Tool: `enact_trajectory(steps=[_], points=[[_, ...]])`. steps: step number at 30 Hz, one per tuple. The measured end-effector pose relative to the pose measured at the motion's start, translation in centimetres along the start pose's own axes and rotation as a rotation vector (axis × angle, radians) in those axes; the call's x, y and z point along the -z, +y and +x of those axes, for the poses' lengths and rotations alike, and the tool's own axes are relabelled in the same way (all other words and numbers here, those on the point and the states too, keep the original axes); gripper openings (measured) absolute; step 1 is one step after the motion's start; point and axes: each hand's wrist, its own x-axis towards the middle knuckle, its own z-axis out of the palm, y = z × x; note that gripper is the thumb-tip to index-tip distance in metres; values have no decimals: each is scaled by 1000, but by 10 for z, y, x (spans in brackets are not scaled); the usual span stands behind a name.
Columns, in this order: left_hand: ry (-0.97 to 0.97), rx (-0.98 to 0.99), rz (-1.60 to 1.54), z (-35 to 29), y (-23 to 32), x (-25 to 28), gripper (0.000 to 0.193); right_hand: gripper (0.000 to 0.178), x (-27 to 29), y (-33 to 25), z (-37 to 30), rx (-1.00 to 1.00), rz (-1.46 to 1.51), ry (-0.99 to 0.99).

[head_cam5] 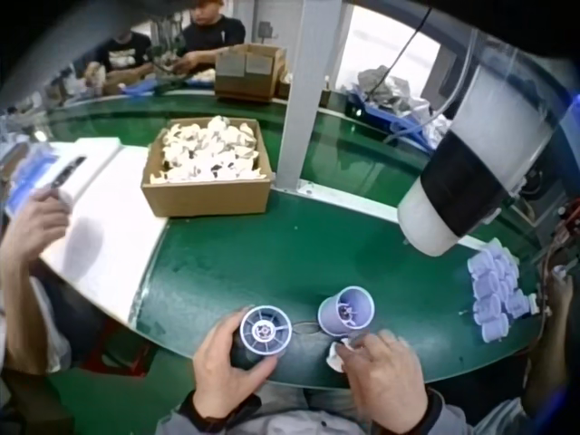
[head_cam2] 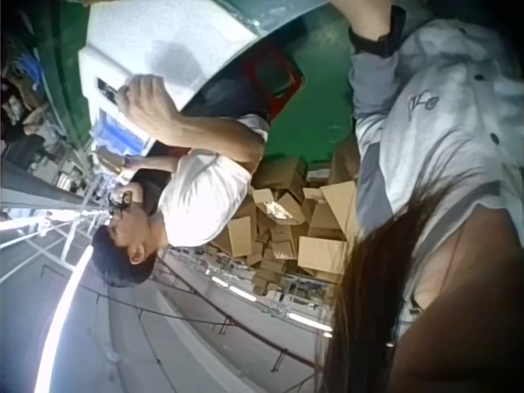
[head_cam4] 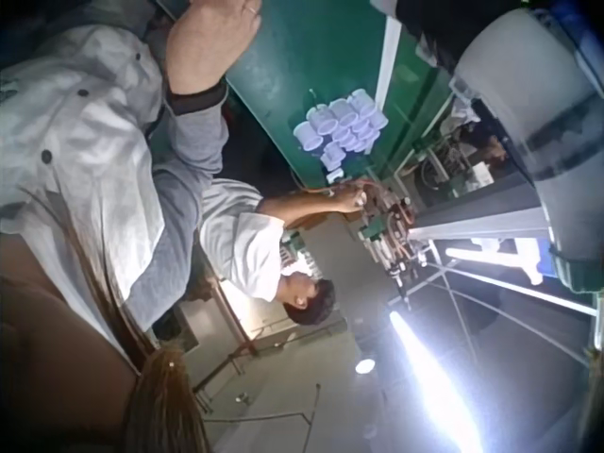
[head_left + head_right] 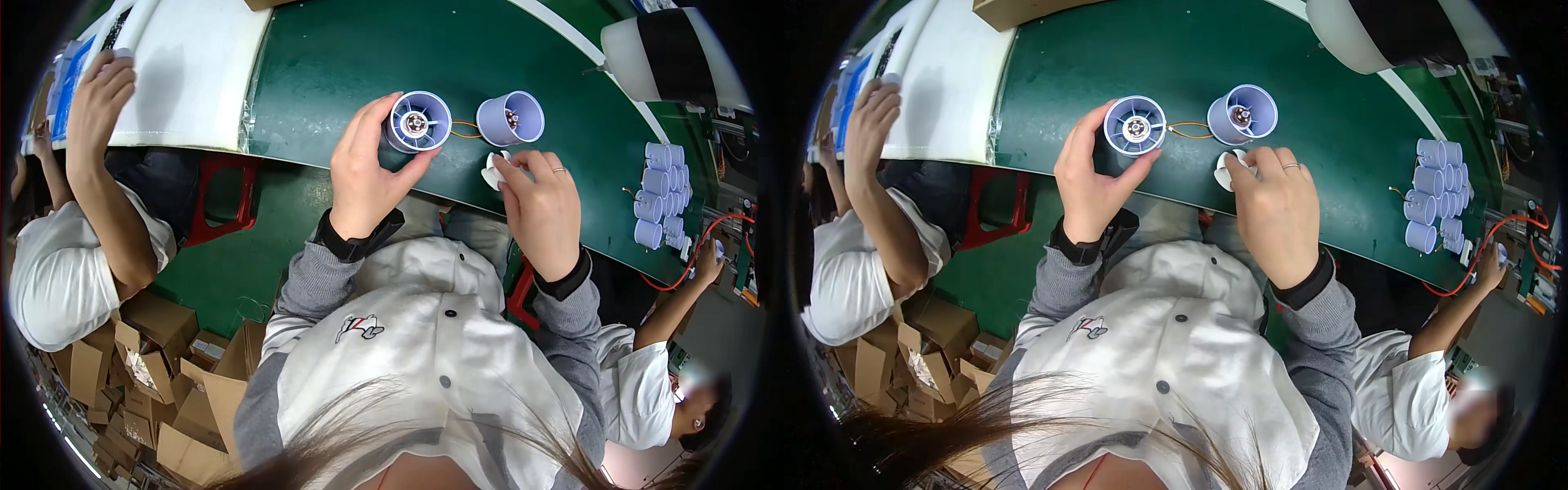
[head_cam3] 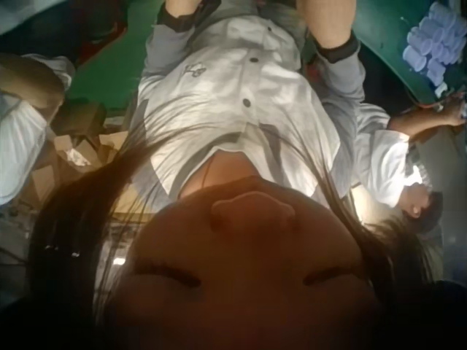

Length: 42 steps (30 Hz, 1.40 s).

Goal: The person picks up a fan blade from a box, inserts it into a motor housing, and presses it down by hand. They then pick up a glue dispenser and apply glue to the center of the fan blade before placing the assembled fan onto the work surface.

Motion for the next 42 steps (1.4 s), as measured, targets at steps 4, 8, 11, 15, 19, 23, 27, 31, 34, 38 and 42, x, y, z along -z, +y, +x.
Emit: enact_trajectory(steps=[4, 8, 11, 15, 19, 23, 27, 31, 34, 38, 42], points=[[5, -3, -14, -1, -1, 0, 58, 31, 18, -6, 10, -8, 284, 117], [-2, 5, -28, -1, -1, 0, 58, 28, 26, -21, 51, 103, 491, 289], [-7, 17, -33, 0, 0, 1, 59, 25, 14, -21, 78, 170, 455, 211], [-3, 38, -51, -2, -2, 0, 59, 22, 14, -26, 88, 270, 361, 116], [-3, 18, -75, -3, -3, -1, 58, 22, 10, -27, 90, 296, 266, 16], [-1, 12, -77, -3, -4, -1, 58, 26, 8, -34, 83, 284, 135, 7], [-6, 35, -78, -5, -2, 0, 59, 38, -2, -40, 68, 299, 44, 86], [-22, 49, -90, -3, 1, 0, 59, 51, -8, -39, 67, 310, 30, 75], [-22, 35, -85, -3, 1, -1, 60, 55, -10, -42, 64, 299, 16, 66], [-32, 53, -101, -4, -1, 1, 61, 53, -9, -40, 53, 266, 57, 125], [106, 22, 188, 5, -6, 12, 64, 42, -7, -17, 13, 108, 254, 298]])
